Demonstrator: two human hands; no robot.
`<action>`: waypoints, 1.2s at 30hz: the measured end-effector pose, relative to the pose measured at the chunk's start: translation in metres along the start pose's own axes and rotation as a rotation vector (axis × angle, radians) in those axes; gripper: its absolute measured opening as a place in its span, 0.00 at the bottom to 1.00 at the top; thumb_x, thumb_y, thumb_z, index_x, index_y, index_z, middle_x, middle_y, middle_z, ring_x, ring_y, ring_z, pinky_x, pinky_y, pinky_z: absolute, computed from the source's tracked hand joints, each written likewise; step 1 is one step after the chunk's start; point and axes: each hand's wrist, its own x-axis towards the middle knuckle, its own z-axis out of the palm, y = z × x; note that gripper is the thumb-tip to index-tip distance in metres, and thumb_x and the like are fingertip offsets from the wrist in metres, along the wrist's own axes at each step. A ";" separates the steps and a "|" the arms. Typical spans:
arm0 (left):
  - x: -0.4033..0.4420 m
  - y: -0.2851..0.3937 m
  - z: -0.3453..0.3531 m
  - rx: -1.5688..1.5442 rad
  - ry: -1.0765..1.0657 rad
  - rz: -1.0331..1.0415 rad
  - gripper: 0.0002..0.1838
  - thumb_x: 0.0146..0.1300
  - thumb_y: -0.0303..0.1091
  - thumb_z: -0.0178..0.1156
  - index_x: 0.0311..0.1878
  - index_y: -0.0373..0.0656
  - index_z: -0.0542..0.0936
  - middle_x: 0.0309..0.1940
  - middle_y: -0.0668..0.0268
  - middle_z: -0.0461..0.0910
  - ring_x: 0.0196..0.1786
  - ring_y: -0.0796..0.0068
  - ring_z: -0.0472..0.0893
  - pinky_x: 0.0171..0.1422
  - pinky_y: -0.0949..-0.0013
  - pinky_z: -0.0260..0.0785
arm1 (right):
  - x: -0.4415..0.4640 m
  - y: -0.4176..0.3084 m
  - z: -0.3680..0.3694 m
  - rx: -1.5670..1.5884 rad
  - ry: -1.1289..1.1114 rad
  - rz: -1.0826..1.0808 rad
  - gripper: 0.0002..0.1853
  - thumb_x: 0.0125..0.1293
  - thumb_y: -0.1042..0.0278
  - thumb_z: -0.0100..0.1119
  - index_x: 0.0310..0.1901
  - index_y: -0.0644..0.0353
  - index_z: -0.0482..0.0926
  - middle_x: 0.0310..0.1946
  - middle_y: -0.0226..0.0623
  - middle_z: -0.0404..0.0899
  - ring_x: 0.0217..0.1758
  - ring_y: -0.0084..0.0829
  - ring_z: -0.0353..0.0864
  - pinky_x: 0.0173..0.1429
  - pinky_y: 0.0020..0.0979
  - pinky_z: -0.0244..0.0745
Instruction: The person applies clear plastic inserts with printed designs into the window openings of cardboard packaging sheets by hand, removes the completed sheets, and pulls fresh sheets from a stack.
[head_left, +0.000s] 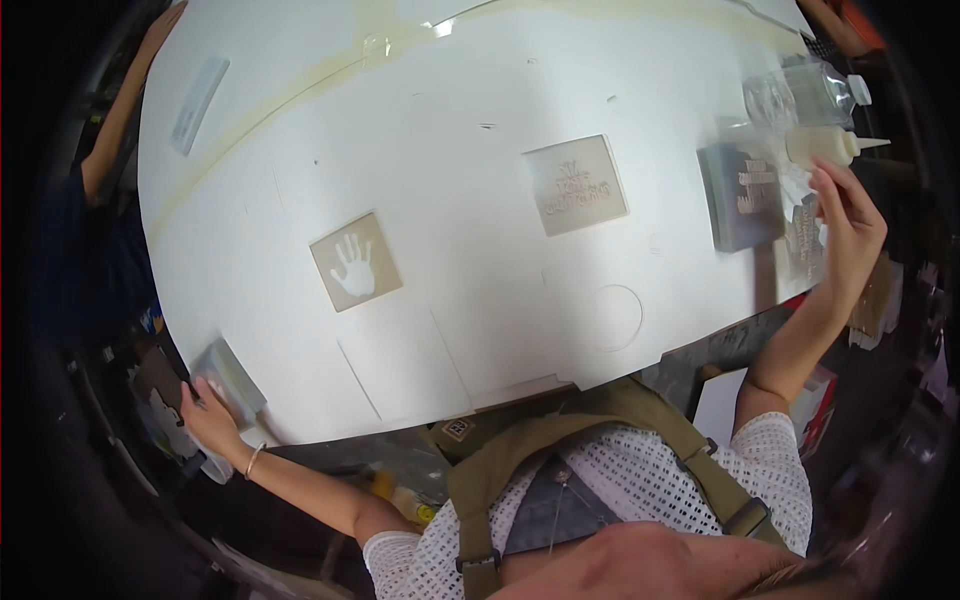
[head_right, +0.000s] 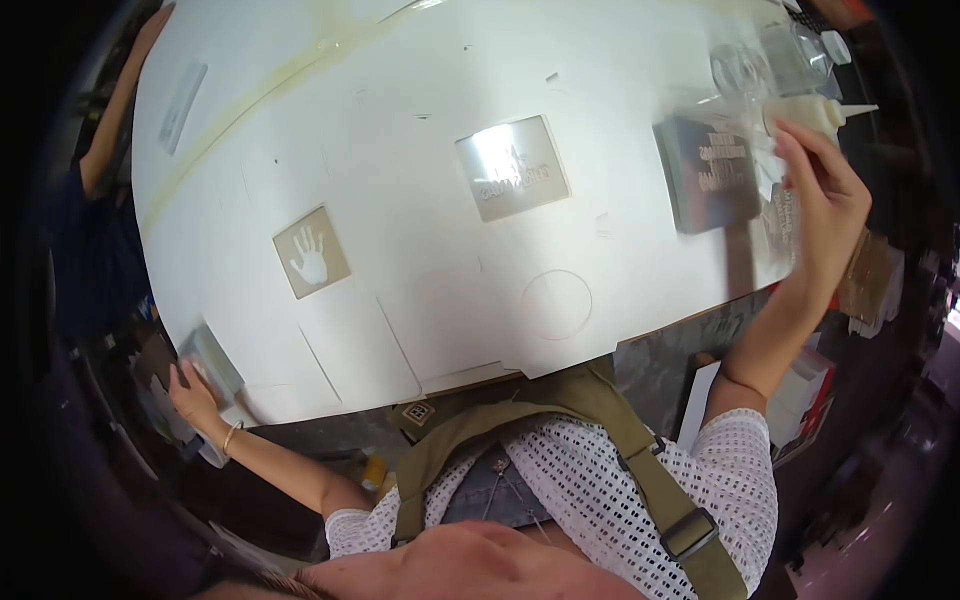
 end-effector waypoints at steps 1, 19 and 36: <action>0.000 -0.004 0.007 -0.047 -0.057 -0.042 0.26 0.66 0.50 0.51 0.56 0.38 0.75 0.52 0.49 0.76 0.54 0.50 0.75 0.59 0.58 0.64 | -0.006 -0.011 0.014 0.082 -0.071 0.073 0.07 0.61 0.74 0.60 0.38 0.65 0.83 0.25 0.28 0.77 0.23 0.14 0.66 0.27 0.16 0.58; -0.006 0.014 0.011 -0.046 0.098 -0.202 0.23 0.64 0.50 0.56 0.49 0.37 0.80 0.41 0.53 0.79 0.41 0.58 0.79 0.47 0.62 0.71 | -0.037 0.002 0.121 0.380 -0.674 0.332 0.05 0.60 0.75 0.62 0.37 0.65 0.83 0.21 0.23 0.77 0.21 0.10 0.65 0.25 0.14 0.57; -0.013 0.024 -0.001 -0.067 0.377 -0.201 0.13 0.60 0.39 0.63 0.45 0.46 0.83 0.38 0.62 0.80 0.33 0.67 0.79 0.38 0.66 0.71 | -0.039 0.006 0.124 0.294 -0.612 0.078 0.04 0.57 0.79 0.62 0.35 0.64 0.83 0.25 0.24 0.75 0.23 0.11 0.62 0.27 0.16 0.55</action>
